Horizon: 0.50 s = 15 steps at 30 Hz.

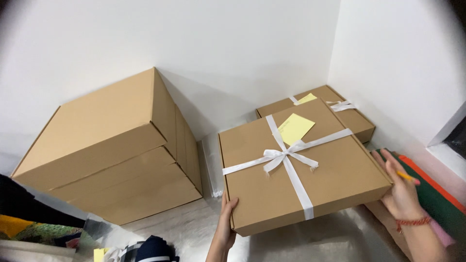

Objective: The person wraps a folded dark blue garment in a clear plastic bag on a metal table. They then place the wrapped item into a cardboard box, close the box, and tie it securely with a white ribbon. Finally, they pick up a yellow sticky note and a pencil.

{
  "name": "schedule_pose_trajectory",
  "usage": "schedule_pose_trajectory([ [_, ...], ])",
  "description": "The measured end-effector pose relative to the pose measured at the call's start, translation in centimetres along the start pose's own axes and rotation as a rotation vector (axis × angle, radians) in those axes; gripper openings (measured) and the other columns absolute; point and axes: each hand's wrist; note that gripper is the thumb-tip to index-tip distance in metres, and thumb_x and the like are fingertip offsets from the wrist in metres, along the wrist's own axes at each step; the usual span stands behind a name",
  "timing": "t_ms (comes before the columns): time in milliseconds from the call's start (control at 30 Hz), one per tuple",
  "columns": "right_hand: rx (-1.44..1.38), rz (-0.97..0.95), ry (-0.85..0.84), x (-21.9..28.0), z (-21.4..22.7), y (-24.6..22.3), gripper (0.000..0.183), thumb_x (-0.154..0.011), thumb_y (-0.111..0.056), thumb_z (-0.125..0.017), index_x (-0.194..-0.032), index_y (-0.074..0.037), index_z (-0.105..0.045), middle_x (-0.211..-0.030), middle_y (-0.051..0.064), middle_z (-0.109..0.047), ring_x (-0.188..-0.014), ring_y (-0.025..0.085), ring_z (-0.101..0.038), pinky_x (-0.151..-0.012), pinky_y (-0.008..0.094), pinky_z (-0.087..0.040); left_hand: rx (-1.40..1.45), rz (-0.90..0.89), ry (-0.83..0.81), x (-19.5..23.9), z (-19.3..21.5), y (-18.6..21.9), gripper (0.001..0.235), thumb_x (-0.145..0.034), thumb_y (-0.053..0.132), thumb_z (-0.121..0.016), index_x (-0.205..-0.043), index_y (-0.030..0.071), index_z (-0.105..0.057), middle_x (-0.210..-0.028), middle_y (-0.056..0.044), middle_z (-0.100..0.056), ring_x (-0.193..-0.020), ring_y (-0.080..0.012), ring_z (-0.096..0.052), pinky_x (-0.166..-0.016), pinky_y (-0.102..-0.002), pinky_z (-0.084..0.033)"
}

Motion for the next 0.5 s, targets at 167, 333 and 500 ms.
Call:
schedule_pose_trajectory([
  [167, -0.089, 0.041, 0.018, 3.1, 1.4, 7.7, 0.058, -0.109, -0.027, -0.034, -0.165, -0.016, -0.026, -0.174, 0.010, -0.033, -0.155, 0.030, -0.038, -0.121, 0.050, -0.035, 0.062, 0.019, -0.003, -7.1, -0.1, -3.4, 0.055, -0.087, 0.030, -0.065, -0.140, 0.028, -0.051, -0.131, -0.008, -0.066, -0.113, -0.0262, -0.064, -0.085, -0.040, -0.051],
  [333, 0.315, 0.164, -0.070, 5.2, 2.0, 15.3, 0.065, -0.101, -0.010, -0.051, -0.163, -0.005, -0.032, -0.174, 0.009, -0.034, -0.156, 0.023, -0.039, -0.127, 0.037, -0.034, 0.041, 0.059, -0.009, -13.1, -5.7, -3.0, 0.046, -0.086, 0.039, -0.064, -0.131, 0.038, -0.054, -0.120, 0.003, -0.065, -0.103, -0.0171, -0.062, -0.064, -0.032, -0.047],
  [500, 1.162, 0.363, -0.367, 4.0, 2.6, 22.4, 0.057, -0.097, -0.041, -0.065, -0.150, -0.022, -0.053, -0.172, 0.018, -0.034, -0.163, 0.036, -0.025, -0.128, 0.053, -0.028, -0.093, 0.073, 0.008, -14.7, -14.3, 0.1, 0.086, -0.077, 0.047, -0.059, -0.159, 0.052, -0.031, -0.103, 0.003, -0.054, -0.068, -0.0131, -0.037, -0.051, -0.028, -0.021],
])
Point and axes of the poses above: each hand's wrist, its own x-axis away from the middle knuckle, its own z-axis out of the back of the hand, y = z × x
